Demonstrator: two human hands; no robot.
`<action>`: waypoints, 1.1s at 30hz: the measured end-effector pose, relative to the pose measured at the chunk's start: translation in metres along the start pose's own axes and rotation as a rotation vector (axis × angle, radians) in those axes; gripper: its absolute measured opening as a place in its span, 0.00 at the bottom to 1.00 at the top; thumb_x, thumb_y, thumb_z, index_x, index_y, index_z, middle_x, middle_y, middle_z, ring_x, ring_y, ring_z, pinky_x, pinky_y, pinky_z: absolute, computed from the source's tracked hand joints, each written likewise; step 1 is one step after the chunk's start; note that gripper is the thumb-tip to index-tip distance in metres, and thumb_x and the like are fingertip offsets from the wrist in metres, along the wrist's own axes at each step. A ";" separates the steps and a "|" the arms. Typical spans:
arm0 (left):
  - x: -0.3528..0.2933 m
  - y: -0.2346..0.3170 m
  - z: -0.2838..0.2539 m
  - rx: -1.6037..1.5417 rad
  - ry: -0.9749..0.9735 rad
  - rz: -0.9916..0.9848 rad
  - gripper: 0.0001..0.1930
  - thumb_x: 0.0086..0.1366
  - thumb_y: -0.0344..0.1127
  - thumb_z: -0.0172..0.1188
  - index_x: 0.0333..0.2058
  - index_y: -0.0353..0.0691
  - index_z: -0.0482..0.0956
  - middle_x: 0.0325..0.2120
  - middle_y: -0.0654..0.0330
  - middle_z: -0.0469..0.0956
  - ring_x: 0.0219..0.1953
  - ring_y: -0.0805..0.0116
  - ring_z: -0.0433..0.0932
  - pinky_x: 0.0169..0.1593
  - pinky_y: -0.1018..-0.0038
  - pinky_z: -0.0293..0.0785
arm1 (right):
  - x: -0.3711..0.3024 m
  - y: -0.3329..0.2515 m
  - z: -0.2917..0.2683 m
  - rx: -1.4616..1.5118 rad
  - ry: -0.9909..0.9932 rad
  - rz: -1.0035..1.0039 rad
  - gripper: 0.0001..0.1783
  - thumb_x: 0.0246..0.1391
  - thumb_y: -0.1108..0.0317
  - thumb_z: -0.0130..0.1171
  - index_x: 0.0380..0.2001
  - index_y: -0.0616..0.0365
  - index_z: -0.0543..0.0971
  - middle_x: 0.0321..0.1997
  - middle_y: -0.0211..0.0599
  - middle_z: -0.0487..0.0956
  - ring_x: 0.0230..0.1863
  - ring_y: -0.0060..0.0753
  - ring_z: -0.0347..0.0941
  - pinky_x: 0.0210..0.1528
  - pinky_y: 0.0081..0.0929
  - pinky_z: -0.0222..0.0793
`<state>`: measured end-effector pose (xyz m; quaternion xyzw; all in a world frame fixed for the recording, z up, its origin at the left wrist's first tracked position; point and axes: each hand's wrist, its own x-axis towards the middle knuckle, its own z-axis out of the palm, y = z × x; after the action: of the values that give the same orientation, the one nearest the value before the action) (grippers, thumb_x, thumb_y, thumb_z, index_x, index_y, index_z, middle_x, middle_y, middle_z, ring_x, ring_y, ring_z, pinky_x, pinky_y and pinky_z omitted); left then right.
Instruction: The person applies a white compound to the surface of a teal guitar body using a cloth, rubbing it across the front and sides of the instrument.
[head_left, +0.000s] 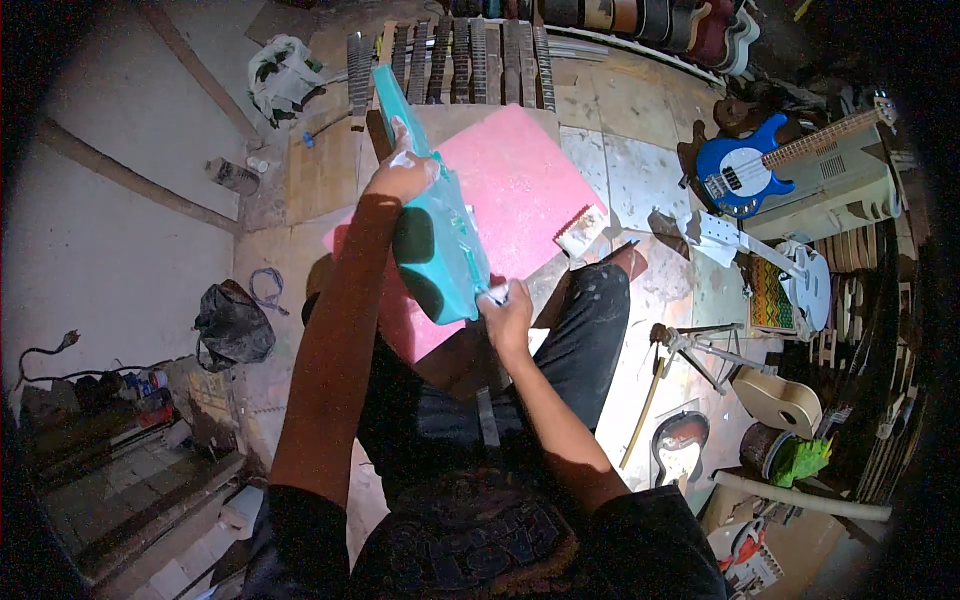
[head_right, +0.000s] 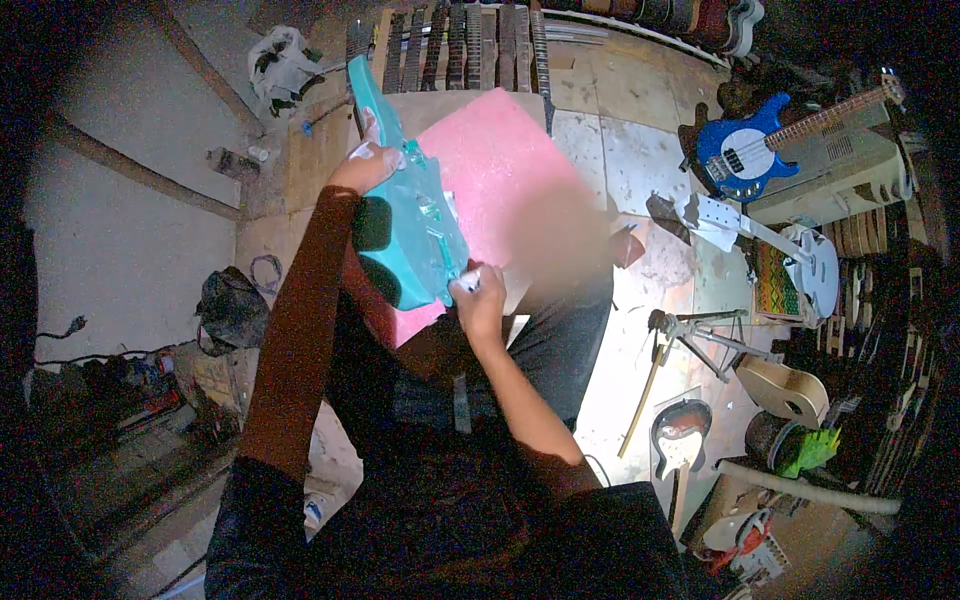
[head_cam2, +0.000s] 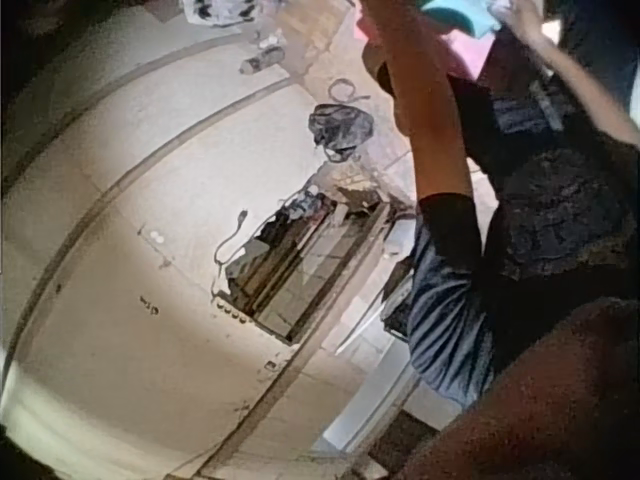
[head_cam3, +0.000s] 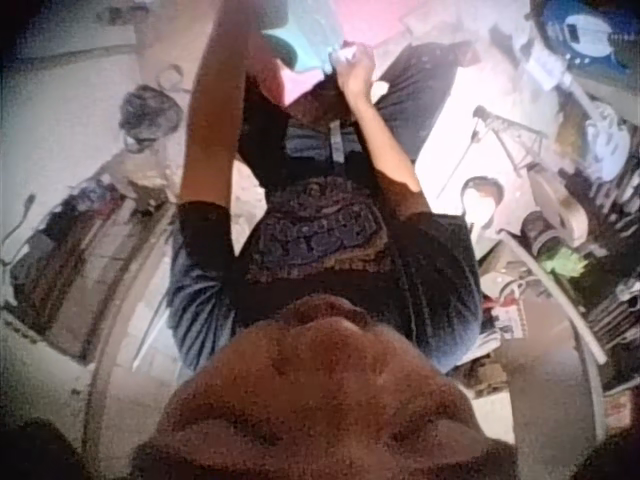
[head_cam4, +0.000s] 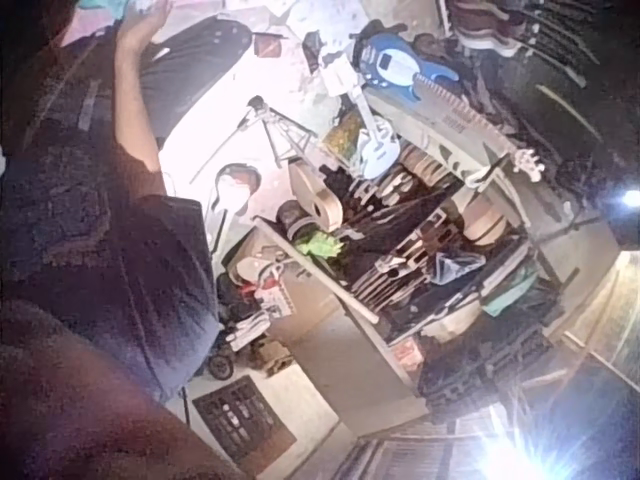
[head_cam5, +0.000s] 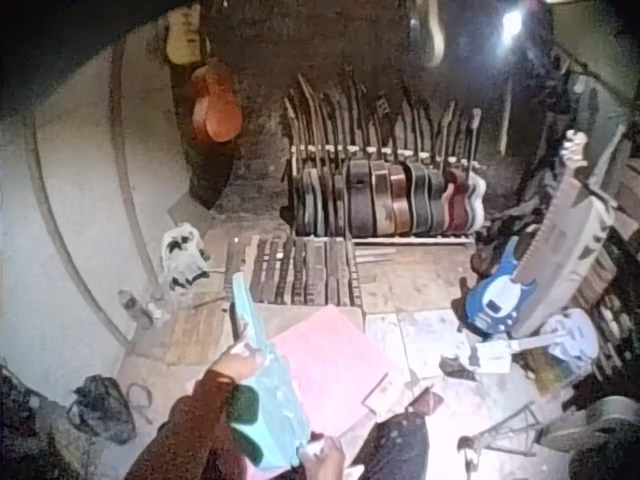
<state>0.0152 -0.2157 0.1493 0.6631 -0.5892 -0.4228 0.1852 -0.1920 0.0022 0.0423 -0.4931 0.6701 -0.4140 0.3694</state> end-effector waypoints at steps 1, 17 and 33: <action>-0.002 0.002 0.003 -0.008 -0.005 -0.001 0.61 0.58 0.44 0.60 0.72 0.26 0.21 0.36 0.45 0.83 0.39 0.56 0.82 0.44 0.68 0.77 | 0.004 0.000 0.000 -0.017 0.009 -0.045 0.18 0.45 0.74 0.70 0.41 0.67 0.80 0.37 0.48 0.77 0.40 0.48 0.75 0.45 0.42 0.71; -0.013 0.002 -0.008 0.089 0.023 -0.007 0.62 0.57 0.46 0.60 0.71 0.24 0.20 0.41 0.38 0.83 0.43 0.51 0.82 0.48 0.66 0.76 | -0.003 -0.020 0.001 0.194 -0.049 0.109 0.22 0.56 0.75 0.70 0.52 0.65 0.73 0.47 0.45 0.82 0.49 0.32 0.78 0.52 0.32 0.73; -0.082 -0.162 -0.033 -0.499 0.000 -0.245 0.42 0.53 0.54 0.77 0.58 0.31 0.75 0.46 0.48 0.83 0.46 0.54 0.84 0.52 0.63 0.80 | 0.029 0.066 -0.024 0.175 0.232 0.101 0.12 0.72 0.61 0.56 0.43 0.60 0.73 0.34 0.30 0.75 0.34 0.21 0.71 0.35 0.25 0.71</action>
<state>0.1461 -0.1086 0.0759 0.6634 -0.3820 -0.5741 0.2903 -0.2443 -0.0099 -0.0117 -0.3735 0.6936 -0.5060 0.3512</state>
